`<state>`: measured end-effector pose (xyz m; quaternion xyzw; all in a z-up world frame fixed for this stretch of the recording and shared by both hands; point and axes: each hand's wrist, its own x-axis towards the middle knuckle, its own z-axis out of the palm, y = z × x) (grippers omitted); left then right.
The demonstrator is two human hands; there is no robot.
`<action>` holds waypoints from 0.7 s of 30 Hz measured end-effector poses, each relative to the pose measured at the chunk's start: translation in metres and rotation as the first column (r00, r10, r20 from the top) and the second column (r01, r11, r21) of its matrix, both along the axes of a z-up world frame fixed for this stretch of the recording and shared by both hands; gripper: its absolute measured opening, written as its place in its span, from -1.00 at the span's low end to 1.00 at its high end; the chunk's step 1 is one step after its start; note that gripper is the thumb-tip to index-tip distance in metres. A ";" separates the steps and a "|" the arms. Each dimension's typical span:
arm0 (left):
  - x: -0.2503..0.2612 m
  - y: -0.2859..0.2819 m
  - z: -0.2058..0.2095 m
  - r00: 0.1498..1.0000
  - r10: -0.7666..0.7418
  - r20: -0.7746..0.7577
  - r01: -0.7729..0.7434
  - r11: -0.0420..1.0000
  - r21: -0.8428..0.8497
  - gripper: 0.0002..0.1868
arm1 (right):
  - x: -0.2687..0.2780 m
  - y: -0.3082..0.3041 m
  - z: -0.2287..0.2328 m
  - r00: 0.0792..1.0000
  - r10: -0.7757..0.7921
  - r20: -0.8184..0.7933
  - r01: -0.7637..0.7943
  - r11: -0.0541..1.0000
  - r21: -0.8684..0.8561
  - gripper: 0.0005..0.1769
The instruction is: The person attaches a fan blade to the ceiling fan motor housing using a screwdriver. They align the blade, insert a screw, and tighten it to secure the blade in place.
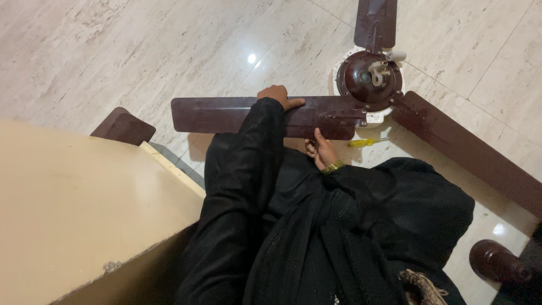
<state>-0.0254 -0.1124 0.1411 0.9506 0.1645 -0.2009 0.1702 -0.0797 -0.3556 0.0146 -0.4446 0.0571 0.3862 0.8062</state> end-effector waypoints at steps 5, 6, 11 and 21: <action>-0.001 -0.001 -0.006 0.997 -0.017 0.075 0.015 1.000 0.026 -0.09 | 0.004 -0.003 -0.007 0.994 -0.024 -0.102 0.030 0.998 0.052 -0.53; -0.001 -0.001 -0.006 0.996 -0.018 0.089 0.015 1.000 0.024 -0.10 | 0.005 -0.004 -0.009 0.994 -0.022 -0.109 0.028 0.998 0.054 -0.53; -0.001 -0.004 -0.005 0.999 -0.025 0.048 0.023 0.999 0.034 -0.11 | 0.006 -0.004 -0.016 0.993 -0.016 -0.115 0.023 0.998 0.060 -0.51; -0.002 -0.001 -0.013 0.998 -0.019 0.060 0.018 1.000 0.025 -0.10 | 0.004 -0.002 -0.013 0.995 0.005 -0.105 0.002 0.998 0.061 -0.58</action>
